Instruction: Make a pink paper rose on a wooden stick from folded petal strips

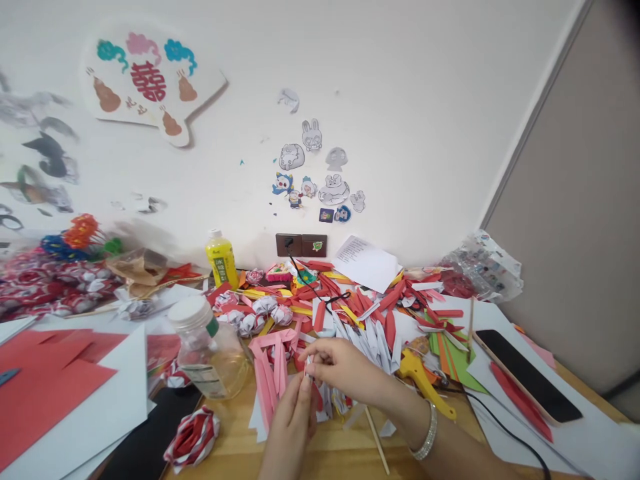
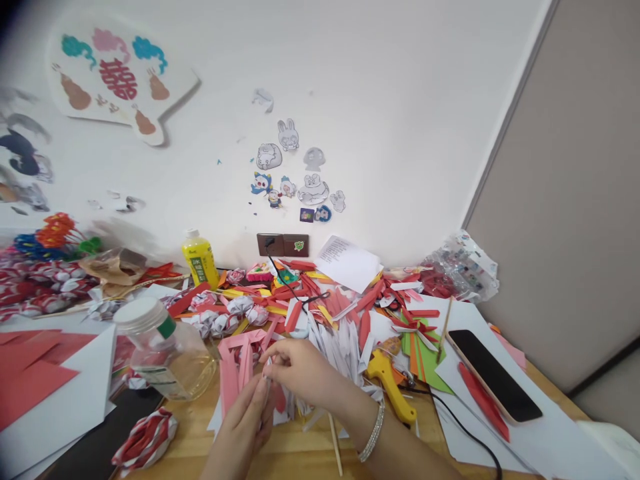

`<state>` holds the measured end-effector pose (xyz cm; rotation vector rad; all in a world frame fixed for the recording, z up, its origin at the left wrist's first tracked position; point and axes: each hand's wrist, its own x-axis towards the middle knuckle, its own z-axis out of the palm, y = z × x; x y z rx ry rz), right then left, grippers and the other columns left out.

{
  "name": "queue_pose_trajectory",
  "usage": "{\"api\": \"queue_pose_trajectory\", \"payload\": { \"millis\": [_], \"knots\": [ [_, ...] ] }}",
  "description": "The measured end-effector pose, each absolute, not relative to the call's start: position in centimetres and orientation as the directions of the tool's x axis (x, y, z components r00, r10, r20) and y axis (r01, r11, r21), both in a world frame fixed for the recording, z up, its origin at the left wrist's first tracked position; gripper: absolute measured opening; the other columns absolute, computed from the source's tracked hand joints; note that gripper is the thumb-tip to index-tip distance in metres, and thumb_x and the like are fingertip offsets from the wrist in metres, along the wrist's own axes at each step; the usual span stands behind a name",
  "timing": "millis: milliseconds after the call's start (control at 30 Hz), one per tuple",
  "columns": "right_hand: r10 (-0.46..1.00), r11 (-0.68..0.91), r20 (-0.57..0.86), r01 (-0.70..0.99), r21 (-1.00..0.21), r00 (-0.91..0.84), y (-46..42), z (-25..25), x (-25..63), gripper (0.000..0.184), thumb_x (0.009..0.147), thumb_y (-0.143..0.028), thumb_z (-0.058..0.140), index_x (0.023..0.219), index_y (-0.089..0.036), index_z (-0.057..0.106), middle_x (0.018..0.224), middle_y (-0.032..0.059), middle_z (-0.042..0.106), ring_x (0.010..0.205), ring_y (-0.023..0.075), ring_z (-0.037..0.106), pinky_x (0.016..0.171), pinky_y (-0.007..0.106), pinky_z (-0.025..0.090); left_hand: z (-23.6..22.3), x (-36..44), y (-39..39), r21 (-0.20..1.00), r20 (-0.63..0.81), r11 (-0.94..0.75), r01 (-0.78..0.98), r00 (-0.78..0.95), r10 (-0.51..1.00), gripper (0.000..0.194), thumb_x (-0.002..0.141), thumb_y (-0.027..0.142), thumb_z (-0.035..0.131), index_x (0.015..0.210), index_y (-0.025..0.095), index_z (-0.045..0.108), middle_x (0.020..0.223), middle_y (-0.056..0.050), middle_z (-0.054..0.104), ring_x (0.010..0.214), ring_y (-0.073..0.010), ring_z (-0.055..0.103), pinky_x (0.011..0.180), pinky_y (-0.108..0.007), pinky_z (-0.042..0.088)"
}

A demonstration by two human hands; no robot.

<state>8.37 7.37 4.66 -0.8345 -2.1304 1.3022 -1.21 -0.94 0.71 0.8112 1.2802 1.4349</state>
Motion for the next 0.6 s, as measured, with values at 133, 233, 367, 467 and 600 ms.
{"api": "queue_pose_trajectory", "payload": {
  "millis": [133, 233, 367, 467, 600],
  "knots": [
    [0.701, 0.297, 0.085, 0.181, -0.938, -0.709, 7.5, 5.0, 8.4, 0.019, 0.080, -0.021, 0.050, 0.087, -0.015, 0.067, 0.060, -0.0021, 0.055, 0.053, 0.0103, 0.049, 0.051, 0.020, 0.038, 0.8, -1.6, -0.8, 0.968, -0.098, 0.014, -0.250, -0.328, 0.939, 0.045, 0.067, 0.062, 0.055, 0.069, 0.018, 0.048, 0.051, 0.011, 0.027, 0.044, -0.0048, 0.024, 0.040, -0.016, 0.019],
    [0.755, 0.302, 0.111, 0.193, -0.934, -0.647, 7.6, 4.6, 7.7, 0.023, 0.084, -0.023, 0.045, 0.087, -0.014, 0.066, 0.065, -0.0006, 0.059, 0.057, 0.0109, 0.053, 0.056, 0.021, 0.041, 1.3, -2.7, -0.4, 0.974, -0.028, -0.077, -0.215, -0.445, 0.895, 0.044, 0.067, 0.063, 0.054, 0.070, 0.019, 0.049, 0.048, 0.011, 0.029, 0.040, -0.0046, 0.028, 0.038, -0.015, 0.023],
    [0.835, 0.288, 0.089, 0.294, -0.911, -0.543, 7.9, 2.5, 5.1, 0.017, 0.075, -0.017, 0.054, 0.090, -0.013, 0.061, 0.075, 0.0016, 0.061, 0.067, 0.0128, 0.056, 0.059, 0.021, 0.041, 1.8, -4.5, 0.1, 0.960, 0.053, -0.203, -0.194, -0.583, 0.811, 0.039, 0.070, 0.059, 0.055, 0.072, 0.020, 0.048, 0.045, 0.012, 0.031, 0.035, -0.0046, 0.027, 0.033, -0.015, 0.023],
    [0.854, 0.273, 0.058, 0.350, -0.896, -0.518, 8.3, 1.1, 2.9, 0.008, 0.068, -0.015, 0.059, 0.076, -0.013, 0.060, 0.058, -0.0025, 0.055, 0.053, 0.0111, 0.049, 0.048, 0.019, 0.034, 2.0, -5.3, 0.3, 0.941, 0.048, -0.249, -0.230, -0.637, 0.769, 0.041, 0.068, 0.056, 0.059, 0.061, 0.020, 0.040, 0.046, 0.012, 0.030, 0.037, -0.0034, 0.026, 0.033, -0.013, 0.023],
    [0.848, 0.270, 0.037, 0.371, -0.888, -0.528, 8.9, 0.7, 1.4, 0.015, 0.063, -0.010, 0.060, 0.052, -0.015, 0.052, 0.045, -0.0060, 0.045, 0.045, 0.0083, 0.041, 0.043, 0.019, 0.026, 2.3, -5.6, 0.4, 0.917, 0.068, -0.303, -0.260, -0.646, 0.760, 0.039, 0.070, 0.052, 0.060, 0.061, 0.020, 0.039, 0.046, 0.012, 0.029, 0.036, -0.0034, 0.024, 0.033, -0.013, 0.021]
  ]
}}
